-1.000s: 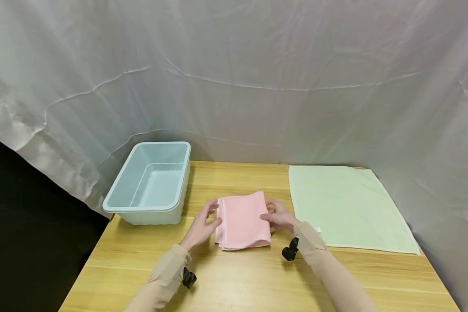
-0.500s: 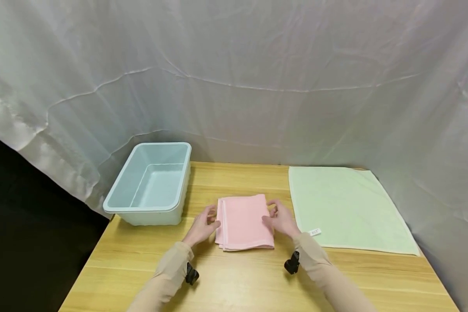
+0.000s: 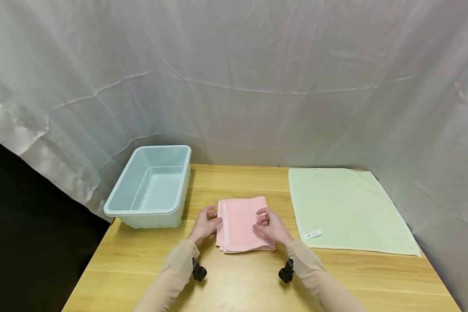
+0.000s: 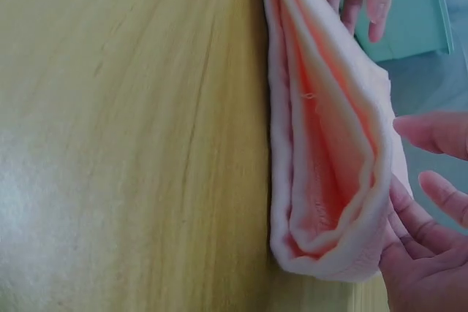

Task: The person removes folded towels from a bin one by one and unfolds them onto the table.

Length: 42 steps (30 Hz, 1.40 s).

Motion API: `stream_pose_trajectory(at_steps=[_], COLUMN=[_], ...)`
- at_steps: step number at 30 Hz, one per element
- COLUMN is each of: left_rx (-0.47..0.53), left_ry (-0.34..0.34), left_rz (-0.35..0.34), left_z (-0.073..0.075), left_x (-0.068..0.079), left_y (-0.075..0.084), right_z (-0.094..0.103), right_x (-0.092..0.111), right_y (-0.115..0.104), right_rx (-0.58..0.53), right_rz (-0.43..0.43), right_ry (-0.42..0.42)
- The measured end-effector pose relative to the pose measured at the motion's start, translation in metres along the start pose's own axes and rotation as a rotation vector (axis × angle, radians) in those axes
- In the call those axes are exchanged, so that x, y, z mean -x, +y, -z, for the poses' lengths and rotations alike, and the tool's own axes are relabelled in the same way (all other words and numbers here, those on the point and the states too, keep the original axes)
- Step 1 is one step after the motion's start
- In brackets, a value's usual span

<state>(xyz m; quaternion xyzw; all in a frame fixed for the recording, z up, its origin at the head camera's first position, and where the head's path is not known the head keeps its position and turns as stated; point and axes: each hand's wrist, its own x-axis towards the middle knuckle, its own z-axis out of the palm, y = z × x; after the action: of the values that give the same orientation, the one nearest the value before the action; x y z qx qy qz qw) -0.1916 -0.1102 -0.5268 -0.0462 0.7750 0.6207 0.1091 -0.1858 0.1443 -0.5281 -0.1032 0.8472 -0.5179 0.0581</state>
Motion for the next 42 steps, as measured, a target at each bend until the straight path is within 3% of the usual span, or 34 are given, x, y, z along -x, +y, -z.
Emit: stream_pose_trajectory(at_steps=[12,19,24,30,35,42], left_rx=[-0.059,0.001,0.014,0.137,0.229,0.275], left_ry=[0.022,-0.017,-0.016,0.006,-0.004,-0.044], left_rz=[-0.019,0.014,-0.022,-0.020,-0.037,-0.089], left_z=[-0.005,-0.005,-0.005,-0.007,-0.011,-0.016], left_x=[-0.002,-0.004,-0.003,-0.005,-0.004,-0.004], left_y=[-0.001,-0.002,-0.003,-0.004,0.000,0.002], right_z=[-0.001,-0.001,-0.002,-0.007,-0.023,-0.044], right_x=[0.002,0.002,0.003,0.002,-0.005,-0.020], right_y=[0.005,0.005,0.005,-0.006,-0.022,-0.034], right_rx=[-0.055,-0.080,-0.085,-0.082,-0.170,-0.183], right_rz=[-0.025,-0.050,-0.055,-0.068,-0.079,-0.070], right_ry=[-0.033,-0.021,-0.020,0.000,0.027,0.074])
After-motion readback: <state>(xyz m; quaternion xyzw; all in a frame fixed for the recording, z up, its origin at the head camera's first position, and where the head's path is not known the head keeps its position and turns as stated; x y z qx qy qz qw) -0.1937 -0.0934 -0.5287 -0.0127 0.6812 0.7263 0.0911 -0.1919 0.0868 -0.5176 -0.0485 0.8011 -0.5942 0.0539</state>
